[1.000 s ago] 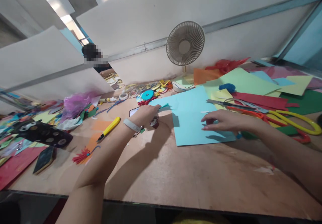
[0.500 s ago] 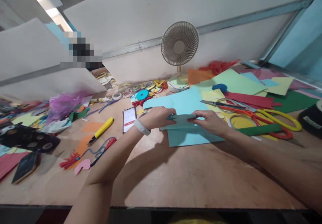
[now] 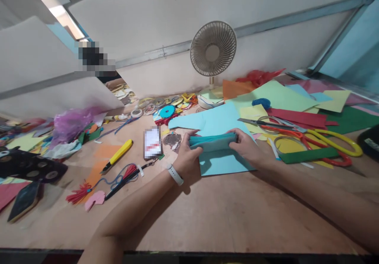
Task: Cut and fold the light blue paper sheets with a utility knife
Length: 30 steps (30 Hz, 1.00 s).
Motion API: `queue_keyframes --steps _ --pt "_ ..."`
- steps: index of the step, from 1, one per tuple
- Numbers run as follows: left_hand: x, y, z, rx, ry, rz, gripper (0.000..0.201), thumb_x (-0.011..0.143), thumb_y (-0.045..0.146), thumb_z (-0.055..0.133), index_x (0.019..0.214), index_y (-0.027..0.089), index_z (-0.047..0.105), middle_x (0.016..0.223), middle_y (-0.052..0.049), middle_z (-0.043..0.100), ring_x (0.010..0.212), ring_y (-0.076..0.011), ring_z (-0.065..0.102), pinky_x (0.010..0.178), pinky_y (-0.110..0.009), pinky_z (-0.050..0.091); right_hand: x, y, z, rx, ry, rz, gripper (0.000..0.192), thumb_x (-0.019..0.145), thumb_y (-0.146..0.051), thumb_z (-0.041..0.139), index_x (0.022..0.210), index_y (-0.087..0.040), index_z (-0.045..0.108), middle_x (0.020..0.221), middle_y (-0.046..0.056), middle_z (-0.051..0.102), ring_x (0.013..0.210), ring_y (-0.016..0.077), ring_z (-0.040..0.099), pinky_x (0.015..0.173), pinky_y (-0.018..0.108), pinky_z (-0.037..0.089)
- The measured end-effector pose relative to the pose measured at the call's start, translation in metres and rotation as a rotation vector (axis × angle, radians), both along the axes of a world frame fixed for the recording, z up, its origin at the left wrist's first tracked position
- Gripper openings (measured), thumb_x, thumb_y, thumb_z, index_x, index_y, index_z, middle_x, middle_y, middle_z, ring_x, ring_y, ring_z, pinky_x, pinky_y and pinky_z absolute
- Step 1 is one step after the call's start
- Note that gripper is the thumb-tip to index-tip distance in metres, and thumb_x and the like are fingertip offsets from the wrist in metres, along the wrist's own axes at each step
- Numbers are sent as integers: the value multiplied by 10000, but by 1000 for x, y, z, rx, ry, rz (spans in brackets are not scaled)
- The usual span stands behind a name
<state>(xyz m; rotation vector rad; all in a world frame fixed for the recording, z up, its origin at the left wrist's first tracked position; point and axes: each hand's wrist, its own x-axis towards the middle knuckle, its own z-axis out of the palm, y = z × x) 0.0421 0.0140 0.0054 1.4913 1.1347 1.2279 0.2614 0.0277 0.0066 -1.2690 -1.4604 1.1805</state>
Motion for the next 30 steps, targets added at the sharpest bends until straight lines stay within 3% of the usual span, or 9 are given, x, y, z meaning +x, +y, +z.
queue_keyframes --steps 6,11,17,23,30 --pt "2 5 0 24 -77 88 541 630 98 565 1149 243 526 994 -9 538 867 -161 552 688 -241 465 -3 2 -2 -2 54 -47 326 594 -250 549 918 -229 526 697 -60 485 635 140 448 543 261 335" --pt "5 1 -6 28 -48 117 406 639 84 553 1024 212 550 981 -15 550 916 -167 548 774 -256 452 -6 1 -2 -18 82 -46 301 630 -260 529 931 -246 533 662 -64 497 609 150 464 534 267 350" --pt "6 3 -5 17 12 114 329 681 85 554 985 212 547 885 10 559 762 -148 520 689 -249 424 -9 3 -6 -5 72 -68 336 561 -213 525 895 -231 559 714 -42 532 673 162 486 585 277 375" --pt "8 4 -2 56 25 153 228 683 71 554 856 209 498 867 13 534 807 -150 521 732 -248 427 -9 3 -8 13 63 -82 317 601 -208 527 915 -236 564 826 -15 594 759 177 534 668 300 423" --pt "8 8 -2 28 27 185 224 712 42 532 838 222 486 833 21 526 764 -145 508 704 -250 424 -10 3 -7 -11 35 -94 237 646 -283 559 877 -233 543 693 -46 498 674 164 476 612 296 382"
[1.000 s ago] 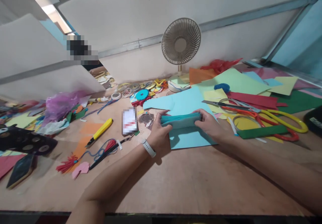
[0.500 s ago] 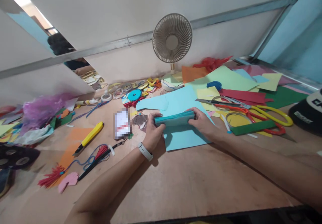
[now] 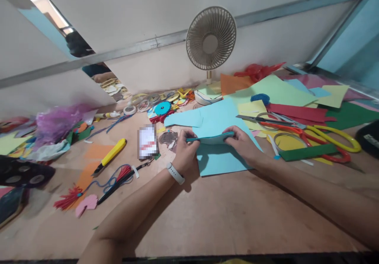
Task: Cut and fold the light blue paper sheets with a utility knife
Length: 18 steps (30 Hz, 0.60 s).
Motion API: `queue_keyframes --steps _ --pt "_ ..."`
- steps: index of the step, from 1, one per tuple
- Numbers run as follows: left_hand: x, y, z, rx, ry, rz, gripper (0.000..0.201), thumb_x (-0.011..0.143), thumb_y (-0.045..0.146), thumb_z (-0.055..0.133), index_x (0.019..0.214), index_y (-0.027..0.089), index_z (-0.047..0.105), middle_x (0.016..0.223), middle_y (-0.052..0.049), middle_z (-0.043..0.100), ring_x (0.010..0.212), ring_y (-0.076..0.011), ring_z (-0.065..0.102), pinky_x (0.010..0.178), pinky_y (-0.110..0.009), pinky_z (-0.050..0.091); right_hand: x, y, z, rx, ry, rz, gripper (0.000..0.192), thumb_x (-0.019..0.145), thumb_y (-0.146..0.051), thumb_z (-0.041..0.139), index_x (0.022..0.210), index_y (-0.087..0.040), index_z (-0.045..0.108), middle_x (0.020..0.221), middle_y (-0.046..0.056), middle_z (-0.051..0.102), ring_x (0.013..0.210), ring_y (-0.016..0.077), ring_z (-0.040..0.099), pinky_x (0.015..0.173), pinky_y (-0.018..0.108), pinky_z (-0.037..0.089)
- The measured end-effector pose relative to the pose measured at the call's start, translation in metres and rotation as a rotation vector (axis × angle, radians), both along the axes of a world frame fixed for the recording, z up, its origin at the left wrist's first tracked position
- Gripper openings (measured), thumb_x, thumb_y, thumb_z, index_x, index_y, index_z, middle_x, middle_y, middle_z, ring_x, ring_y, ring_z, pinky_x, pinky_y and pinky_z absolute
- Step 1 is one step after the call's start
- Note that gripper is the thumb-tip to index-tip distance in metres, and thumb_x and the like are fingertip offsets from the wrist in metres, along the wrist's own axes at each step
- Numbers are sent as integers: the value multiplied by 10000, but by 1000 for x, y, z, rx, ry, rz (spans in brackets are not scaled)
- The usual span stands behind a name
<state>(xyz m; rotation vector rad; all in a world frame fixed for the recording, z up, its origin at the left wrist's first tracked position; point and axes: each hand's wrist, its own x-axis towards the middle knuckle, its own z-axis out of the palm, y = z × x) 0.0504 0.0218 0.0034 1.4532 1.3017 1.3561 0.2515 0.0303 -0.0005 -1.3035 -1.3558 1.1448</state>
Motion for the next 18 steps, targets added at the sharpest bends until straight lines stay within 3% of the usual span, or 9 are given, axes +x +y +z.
queue_keyframes --steps 5,11,13,15,18 --pt "0 -3 3 -30 13 -28 222 691 41 572 824 210 516 832 15 540 780 -146 513 706 -245 421 1 -3 1 -3 -36 39 240 661 -320 584 886 -237 566 704 -39 528 672 167 481 608 298 379" --pt "-2 0 -4 -65 7 -88 176 668 73 601 761 195 514 746 26 527 714 -137 504 649 -233 416 3 -3 3 33 -84 158 228 668 -368 650 831 -209 670 771 7 627 743 192 538 666 317 416" --pt "-5 2 -5 -50 -7 -68 194 702 85 577 849 203 532 776 19 545 728 -144 529 661 -243 437 5 -4 7 67 -104 174 220 715 -399 649 824 -211 685 772 14 637 755 200 551 674 323 431" --pt "-9 5 -2 0 -13 -20 333 731 89 567 1035 222 548 912 -10 583 848 -166 566 744 -273 469 10 -4 11 140 -167 129 209 781 -409 623 849 -223 693 778 18 650 756 207 571 679 333 455" --pt "-14 3 7 116 14 48 564 755 100 605 1292 239 504 1054 -46 589 1001 -189 560 914 -325 451 19 -2 15 390 -342 7 176 856 -351 575 925 -252 701 874 37 706 827 233 635 745 373 504"
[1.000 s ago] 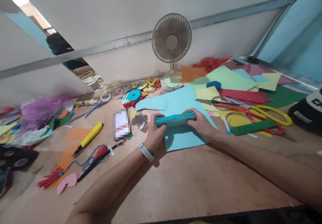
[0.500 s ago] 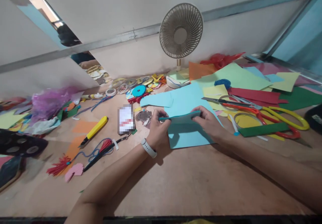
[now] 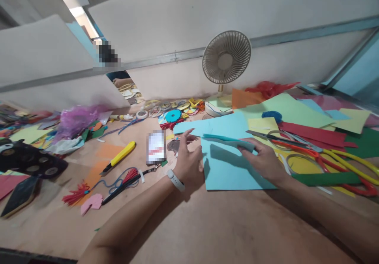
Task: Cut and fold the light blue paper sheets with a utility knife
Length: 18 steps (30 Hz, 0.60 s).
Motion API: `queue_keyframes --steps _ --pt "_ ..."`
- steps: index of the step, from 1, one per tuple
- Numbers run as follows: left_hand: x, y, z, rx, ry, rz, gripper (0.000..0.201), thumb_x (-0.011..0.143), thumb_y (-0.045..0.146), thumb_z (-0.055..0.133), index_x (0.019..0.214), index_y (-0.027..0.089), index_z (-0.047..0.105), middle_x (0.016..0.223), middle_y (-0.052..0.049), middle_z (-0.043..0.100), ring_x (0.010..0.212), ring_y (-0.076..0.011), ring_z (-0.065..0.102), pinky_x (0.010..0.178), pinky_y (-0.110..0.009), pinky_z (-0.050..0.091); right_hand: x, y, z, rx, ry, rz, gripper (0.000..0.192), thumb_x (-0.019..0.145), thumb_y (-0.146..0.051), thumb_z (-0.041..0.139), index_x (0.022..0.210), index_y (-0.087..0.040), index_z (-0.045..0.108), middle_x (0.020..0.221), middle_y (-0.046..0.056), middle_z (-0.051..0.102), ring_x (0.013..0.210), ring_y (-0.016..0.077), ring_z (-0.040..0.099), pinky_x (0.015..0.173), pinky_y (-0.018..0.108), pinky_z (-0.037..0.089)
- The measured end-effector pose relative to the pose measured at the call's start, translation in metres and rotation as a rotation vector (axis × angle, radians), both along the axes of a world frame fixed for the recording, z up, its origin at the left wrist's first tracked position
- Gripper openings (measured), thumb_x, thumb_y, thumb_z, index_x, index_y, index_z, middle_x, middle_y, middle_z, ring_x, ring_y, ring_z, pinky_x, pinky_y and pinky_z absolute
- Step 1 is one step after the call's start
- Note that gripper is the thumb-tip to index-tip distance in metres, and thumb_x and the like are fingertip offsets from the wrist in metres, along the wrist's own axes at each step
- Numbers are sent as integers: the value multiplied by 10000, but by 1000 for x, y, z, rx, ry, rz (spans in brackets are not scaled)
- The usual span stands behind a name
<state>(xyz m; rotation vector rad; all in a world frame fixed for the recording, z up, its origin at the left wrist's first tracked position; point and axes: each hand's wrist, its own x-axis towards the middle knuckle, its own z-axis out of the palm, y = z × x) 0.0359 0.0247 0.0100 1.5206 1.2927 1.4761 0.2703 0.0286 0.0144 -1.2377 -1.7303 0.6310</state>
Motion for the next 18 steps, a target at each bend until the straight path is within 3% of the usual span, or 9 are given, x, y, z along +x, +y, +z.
queue_keyframes --steps 2,5,6,8,11,14,16,18 --pt "-1 -5 3 1 41 -137 671 793 127 614 1430 231 431 970 -40 625 937 -185 597 916 -334 458 4 1 -1 224 -127 12 202 884 -279 539 993 -258 707 966 58 733 918 251 665 819 407 517" --pt "2 -13 1 -148 84 -515 864 830 177 635 1580 241 210 948 -47 683 861 -187 662 814 -308 505 5 -4 -7 475 -357 111 279 898 -182 498 1086 -233 698 1033 92 748 948 260 679 819 423 523" --pt "3 -14 -1 -188 94 -575 912 824 185 655 1594 244 168 967 -54 692 871 -194 672 796 -299 512 4 -7 -8 535 -429 142 310 891 -147 490 1115 -224 689 1053 99 749 949 259 682 806 418 522" --pt "4 -14 -5 -204 95 -562 948 806 187 680 1599 239 162 980 -57 699 887 -197 672 791 -287 520 1 -13 -9 645 -529 181 385 864 -74 466 1161 -212 669 1081 104 749 955 252 684 792 407 517" --pt "1 -9 -8 -193 42 -485 886 806 184 663 1583 249 242 1104 -63 699 949 -191 656 836 -288 523 -3 -20 -7 757 -580 213 453 837 -3 442 1192 -199 644 1085 99 751 947 235 688 776 386 510" --pt "-4 -5 -5 -225 -8 -477 700 780 167 683 1453 261 512 1284 -61 656 1094 -222 624 955 -332 490 -4 -23 -2 778 -549 270 438 859 -19 450 1193 -227 643 1073 81 756 930 225 696 776 385 504" --pt "-6 -4 -2 -262 -16 -494 510 753 175 722 1259 233 694 1252 -67 682 1107 -242 625 973 -345 481 -3 -22 4 698 -473 310 420 879 -62 465 1192 -271 649 1081 65 754 952 226 695 820 403 504" --pt "-6 -6 1 -324 -35 -539 314 766 263 751 1070 190 776 1112 -91 738 1008 -246 670 890 -337 522 -3 -19 12 531 -339 267 324 906 -149 506 1146 -295 666 1076 60 747 968 236 687 851 415 509"
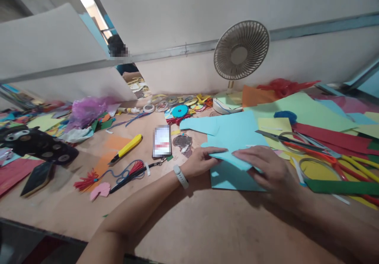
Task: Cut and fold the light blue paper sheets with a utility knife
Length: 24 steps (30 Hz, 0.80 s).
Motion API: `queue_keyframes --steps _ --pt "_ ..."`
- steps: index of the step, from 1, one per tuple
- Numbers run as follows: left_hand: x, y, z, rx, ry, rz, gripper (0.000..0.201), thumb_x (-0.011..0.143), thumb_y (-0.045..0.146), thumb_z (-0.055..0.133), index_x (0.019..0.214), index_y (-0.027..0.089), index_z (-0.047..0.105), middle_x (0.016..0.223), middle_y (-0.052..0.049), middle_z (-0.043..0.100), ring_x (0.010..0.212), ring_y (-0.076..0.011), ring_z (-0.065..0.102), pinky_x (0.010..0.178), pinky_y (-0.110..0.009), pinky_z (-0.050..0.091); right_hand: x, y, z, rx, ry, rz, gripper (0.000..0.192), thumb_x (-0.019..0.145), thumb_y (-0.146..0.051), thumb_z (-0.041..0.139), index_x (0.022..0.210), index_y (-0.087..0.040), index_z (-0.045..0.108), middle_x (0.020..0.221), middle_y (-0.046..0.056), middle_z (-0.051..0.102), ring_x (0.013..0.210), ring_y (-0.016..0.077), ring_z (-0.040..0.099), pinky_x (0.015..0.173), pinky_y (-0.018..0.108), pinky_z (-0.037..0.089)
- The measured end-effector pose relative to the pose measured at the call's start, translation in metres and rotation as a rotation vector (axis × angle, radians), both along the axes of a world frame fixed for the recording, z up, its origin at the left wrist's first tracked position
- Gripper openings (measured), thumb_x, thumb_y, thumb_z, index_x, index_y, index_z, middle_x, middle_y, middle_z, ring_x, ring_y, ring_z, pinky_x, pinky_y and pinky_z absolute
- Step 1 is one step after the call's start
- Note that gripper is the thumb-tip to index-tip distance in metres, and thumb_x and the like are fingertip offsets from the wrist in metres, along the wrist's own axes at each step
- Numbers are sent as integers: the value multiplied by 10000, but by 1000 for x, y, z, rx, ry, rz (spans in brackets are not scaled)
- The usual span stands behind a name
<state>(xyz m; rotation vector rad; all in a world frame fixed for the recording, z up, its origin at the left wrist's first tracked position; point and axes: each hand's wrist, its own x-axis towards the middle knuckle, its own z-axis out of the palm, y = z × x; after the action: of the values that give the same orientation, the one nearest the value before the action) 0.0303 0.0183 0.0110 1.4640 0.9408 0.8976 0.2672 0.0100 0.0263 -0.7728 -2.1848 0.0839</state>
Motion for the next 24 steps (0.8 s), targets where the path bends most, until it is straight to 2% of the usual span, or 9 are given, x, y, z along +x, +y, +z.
queue_keyframes --steps 1,2,3,6,9,12,17,19,24 --pt "1 -2 1 -37 -9 -22 279 787 342 749 1002 170 788 1034 -105 755 939 -243 691 828 -331 544 -1 3 4 -112 76 -52 234 914 -219 542 1092 -290 678 1048 60 743 948 241 684 841 411 515" --pt "3 -3 1 -74 -22 -38 319 811 435 729 948 153 790 964 -116 763 873 -239 705 767 -326 557 -2 8 7 -234 153 -114 157 908 -305 586 1028 -278 683 991 58 737 900 241 680 804 396 524" --pt "5 -4 0 -106 -37 -44 405 835 528 686 901 140 784 911 -126 765 821 -235 712 719 -322 563 -4 12 10 -362 222 -171 163 889 -399 623 959 -262 680 909 50 723 830 234 670 742 374 527" --pt "12 -7 -2 -156 -93 12 589 849 689 589 811 122 742 845 -145 762 749 -229 723 657 -313 562 -11 29 13 -714 362 -219 408 836 -632 611 772 -229 617 668 6 627 619 179 592 575 307 476" --pt "14 -6 -3 -223 -178 96 605 785 711 660 789 108 711 871 -167 761 766 -246 733 637 -305 554 -18 39 9 -911 442 -152 546 821 -746 536 635 -234 496 501 -36 510 463 128 475 489 279 410" --pt "14 -5 -4 -283 -227 114 586 745 680 727 795 96 714 890 -179 758 790 -260 735 631 -307 553 -22 41 3 -949 458 -121 565 809 -748 555 593 -243 421 446 -64 435 416 107 398 462 268 365" --pt "14 -2 -3 -315 -215 161 526 714 630 783 783 112 727 806 -136 753 762 -241 727 624 -298 555 -20 39 -4 -897 455 -68 487 854 -670 570 660 -242 441 555 -51 508 510 119 476 525 262 400" --pt "14 -2 -1 -309 -192 181 516 714 623 785 800 117 738 795 -126 753 747 -234 724 611 -290 552 -19 39 -7 -901 445 -77 488 863 -679 545 668 -243 448 573 -43 520 535 127 498 541 265 415" --pt "12 -3 -2 -295 -172 203 477 704 584 813 786 119 749 781 -115 752 712 -213 714 597 -266 546 -19 38 -8 -924 376 -161 537 809 -723 574 610 -252 410 477 -42 493 471 134 473 491 279 398"
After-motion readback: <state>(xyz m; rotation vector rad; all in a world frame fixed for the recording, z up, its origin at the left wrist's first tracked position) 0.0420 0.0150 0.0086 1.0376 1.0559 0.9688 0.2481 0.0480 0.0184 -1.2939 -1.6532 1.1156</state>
